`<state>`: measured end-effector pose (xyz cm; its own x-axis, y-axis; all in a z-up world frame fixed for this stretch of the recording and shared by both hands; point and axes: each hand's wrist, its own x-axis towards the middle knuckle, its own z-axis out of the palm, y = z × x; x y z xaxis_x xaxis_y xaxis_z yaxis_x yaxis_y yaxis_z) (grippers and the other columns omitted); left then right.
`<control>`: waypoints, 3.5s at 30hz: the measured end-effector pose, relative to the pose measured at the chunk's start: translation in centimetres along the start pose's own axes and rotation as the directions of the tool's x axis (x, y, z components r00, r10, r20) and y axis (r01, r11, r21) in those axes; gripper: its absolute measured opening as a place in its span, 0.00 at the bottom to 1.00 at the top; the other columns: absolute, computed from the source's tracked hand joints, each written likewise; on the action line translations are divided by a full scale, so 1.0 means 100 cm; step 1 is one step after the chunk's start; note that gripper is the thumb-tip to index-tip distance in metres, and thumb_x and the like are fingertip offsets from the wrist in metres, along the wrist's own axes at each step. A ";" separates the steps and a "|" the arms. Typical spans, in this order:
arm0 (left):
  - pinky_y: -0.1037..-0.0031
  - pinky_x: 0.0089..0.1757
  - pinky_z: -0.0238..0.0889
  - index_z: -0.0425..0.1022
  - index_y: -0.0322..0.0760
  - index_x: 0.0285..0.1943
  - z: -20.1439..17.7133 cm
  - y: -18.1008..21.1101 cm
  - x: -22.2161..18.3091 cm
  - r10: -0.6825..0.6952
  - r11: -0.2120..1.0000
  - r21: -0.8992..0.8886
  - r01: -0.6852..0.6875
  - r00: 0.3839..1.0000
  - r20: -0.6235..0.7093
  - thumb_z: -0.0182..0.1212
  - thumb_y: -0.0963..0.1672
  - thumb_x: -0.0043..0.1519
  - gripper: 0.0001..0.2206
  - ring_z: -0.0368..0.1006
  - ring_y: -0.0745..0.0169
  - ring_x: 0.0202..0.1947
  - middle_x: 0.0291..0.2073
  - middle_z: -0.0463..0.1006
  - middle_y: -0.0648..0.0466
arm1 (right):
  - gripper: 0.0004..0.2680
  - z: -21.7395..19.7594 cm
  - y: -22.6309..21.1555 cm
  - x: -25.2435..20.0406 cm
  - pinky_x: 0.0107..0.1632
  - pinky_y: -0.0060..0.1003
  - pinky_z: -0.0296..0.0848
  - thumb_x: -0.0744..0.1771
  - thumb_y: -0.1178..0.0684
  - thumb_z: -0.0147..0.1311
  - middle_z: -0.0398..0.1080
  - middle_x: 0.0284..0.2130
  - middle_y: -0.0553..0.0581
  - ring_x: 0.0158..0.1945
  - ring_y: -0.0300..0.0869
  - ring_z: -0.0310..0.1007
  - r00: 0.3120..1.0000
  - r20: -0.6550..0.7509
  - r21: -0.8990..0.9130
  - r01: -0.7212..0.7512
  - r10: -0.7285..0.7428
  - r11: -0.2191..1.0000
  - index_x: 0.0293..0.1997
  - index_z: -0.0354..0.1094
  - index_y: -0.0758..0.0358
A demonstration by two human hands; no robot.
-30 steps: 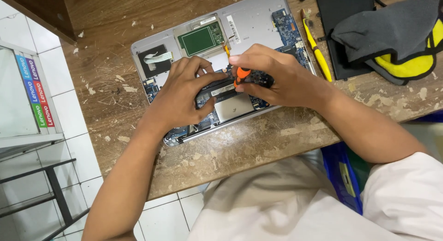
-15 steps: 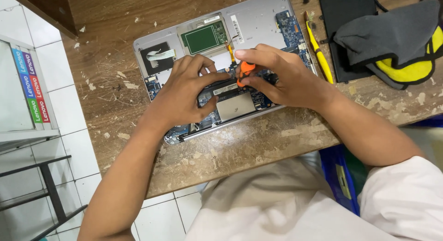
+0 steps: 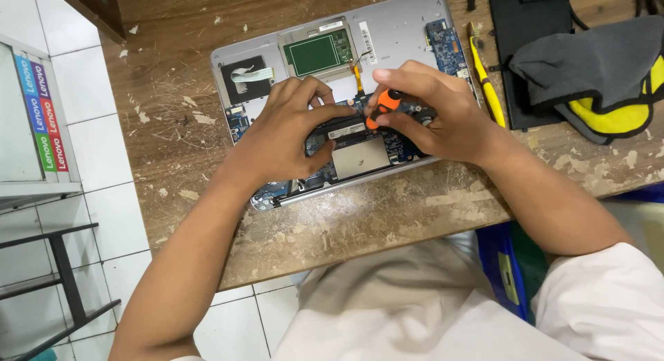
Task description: Repairing internal components of a laptop using a screwdriver on a workbench.
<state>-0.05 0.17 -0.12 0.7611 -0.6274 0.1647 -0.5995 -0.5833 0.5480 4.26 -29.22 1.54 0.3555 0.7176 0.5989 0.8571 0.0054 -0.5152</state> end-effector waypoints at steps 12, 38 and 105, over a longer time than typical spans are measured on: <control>0.53 0.57 0.56 0.78 0.44 0.71 0.000 -0.001 -0.001 0.011 1.000 -0.016 -0.011 1.000 -0.023 0.68 0.45 0.62 0.25 0.62 0.43 0.56 0.54 0.68 0.49 | 0.25 0.001 -0.002 -0.003 0.64 0.45 0.88 0.76 0.68 0.57 0.76 0.51 0.73 0.56 0.56 0.84 0.996 0.036 0.070 -0.088 0.085 0.994 0.82 0.44 0.65; 0.54 0.62 0.55 0.64 0.37 0.79 0.000 -0.004 -0.001 -0.045 0.998 -0.040 0.045 0.999 0.004 0.71 0.40 0.59 0.36 0.62 0.48 0.60 0.57 0.70 0.50 | 0.27 0.029 -0.008 0.023 0.67 0.49 0.89 0.78 0.63 0.57 0.72 0.56 0.76 0.64 0.61 0.82 0.981 -0.120 0.155 -0.131 0.150 0.979 0.85 0.39 0.57; 0.51 0.62 0.62 0.54 0.33 0.87 0.026 -0.028 0.001 0.062 0.926 -0.309 -0.216 0.896 -0.440 0.59 0.35 0.55 0.44 0.75 0.45 0.52 0.58 0.76 0.42 | 0.26 0.093 0.029 0.021 0.49 0.51 0.86 0.71 0.67 0.58 0.70 0.57 0.75 0.50 0.61 0.83 0.963 -0.208 0.211 -0.128 0.172 0.969 0.79 0.47 0.68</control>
<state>1.07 0.37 -3.81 0.7535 -0.3714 0.5425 -0.6432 -0.2452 0.7254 4.04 -21.20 -4.43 0.5674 0.5467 0.6158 0.7068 0.0604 -0.7048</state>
